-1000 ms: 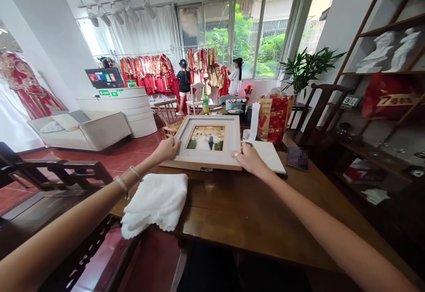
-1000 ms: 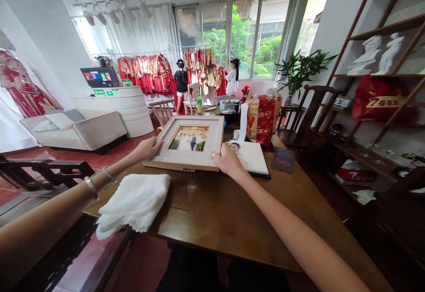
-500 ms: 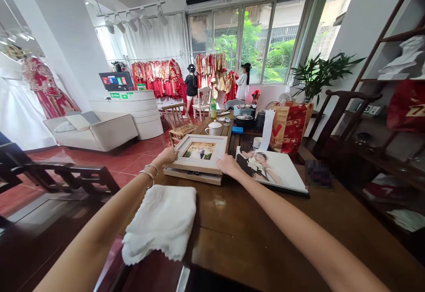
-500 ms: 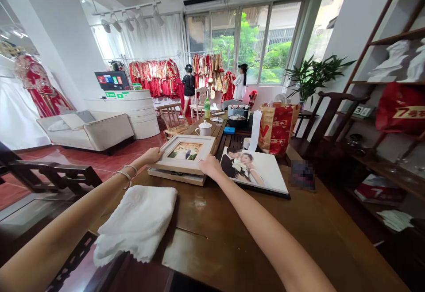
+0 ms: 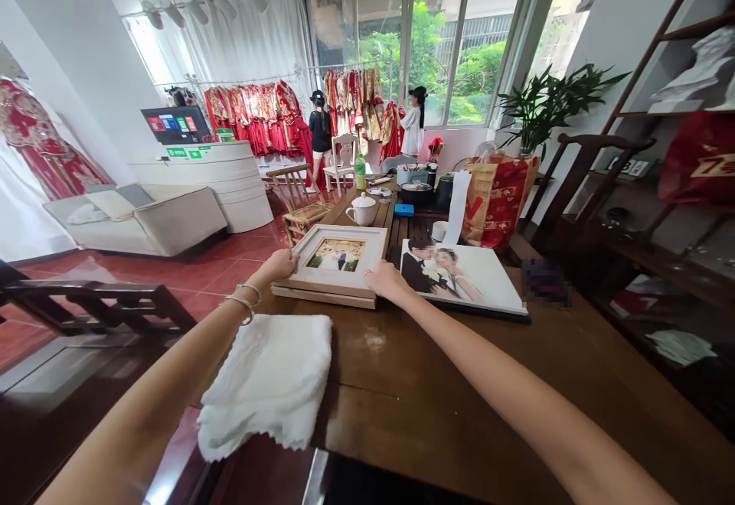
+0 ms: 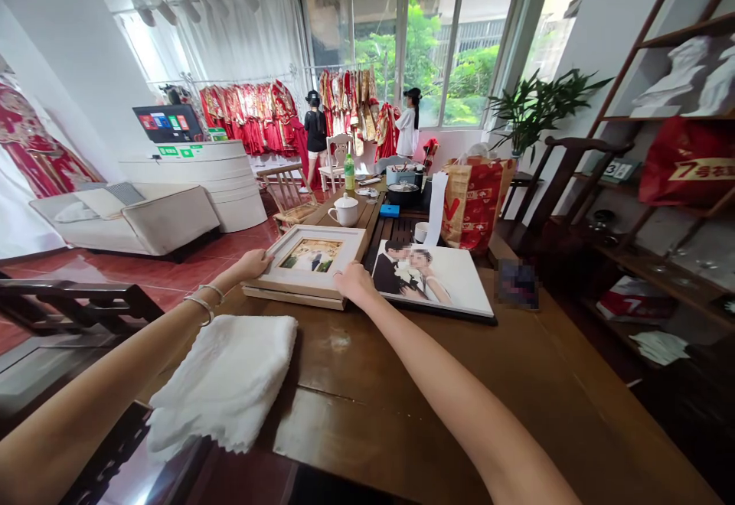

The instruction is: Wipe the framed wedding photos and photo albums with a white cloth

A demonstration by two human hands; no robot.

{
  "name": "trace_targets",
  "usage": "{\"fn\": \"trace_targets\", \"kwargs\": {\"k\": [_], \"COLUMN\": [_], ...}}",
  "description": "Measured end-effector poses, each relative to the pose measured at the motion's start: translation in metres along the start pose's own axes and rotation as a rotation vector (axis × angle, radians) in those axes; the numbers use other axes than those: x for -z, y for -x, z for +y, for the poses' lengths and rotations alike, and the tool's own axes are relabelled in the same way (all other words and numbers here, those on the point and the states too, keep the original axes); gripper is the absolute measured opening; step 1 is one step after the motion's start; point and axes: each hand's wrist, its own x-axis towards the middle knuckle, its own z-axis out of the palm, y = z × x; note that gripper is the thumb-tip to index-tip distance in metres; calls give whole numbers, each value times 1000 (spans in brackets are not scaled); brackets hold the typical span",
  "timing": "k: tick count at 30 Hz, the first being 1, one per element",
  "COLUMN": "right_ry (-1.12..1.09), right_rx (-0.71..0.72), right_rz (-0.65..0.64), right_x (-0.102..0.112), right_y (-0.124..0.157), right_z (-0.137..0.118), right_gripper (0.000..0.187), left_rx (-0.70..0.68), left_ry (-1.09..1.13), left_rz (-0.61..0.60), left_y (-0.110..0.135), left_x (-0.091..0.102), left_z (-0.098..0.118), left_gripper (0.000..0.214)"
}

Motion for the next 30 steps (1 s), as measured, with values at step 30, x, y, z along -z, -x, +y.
{"fn": "trace_targets", "kwargs": {"k": [30], "right_ry": [-309], "right_rx": [-203], "right_rz": [744], "right_x": [80], "right_y": [79], "right_z": [285], "right_gripper": [30], "left_rx": [-543], "left_ry": [270], "left_rz": [41], "left_y": [98], "left_x": [14], "left_z": [238], "left_gripper": [21]}}
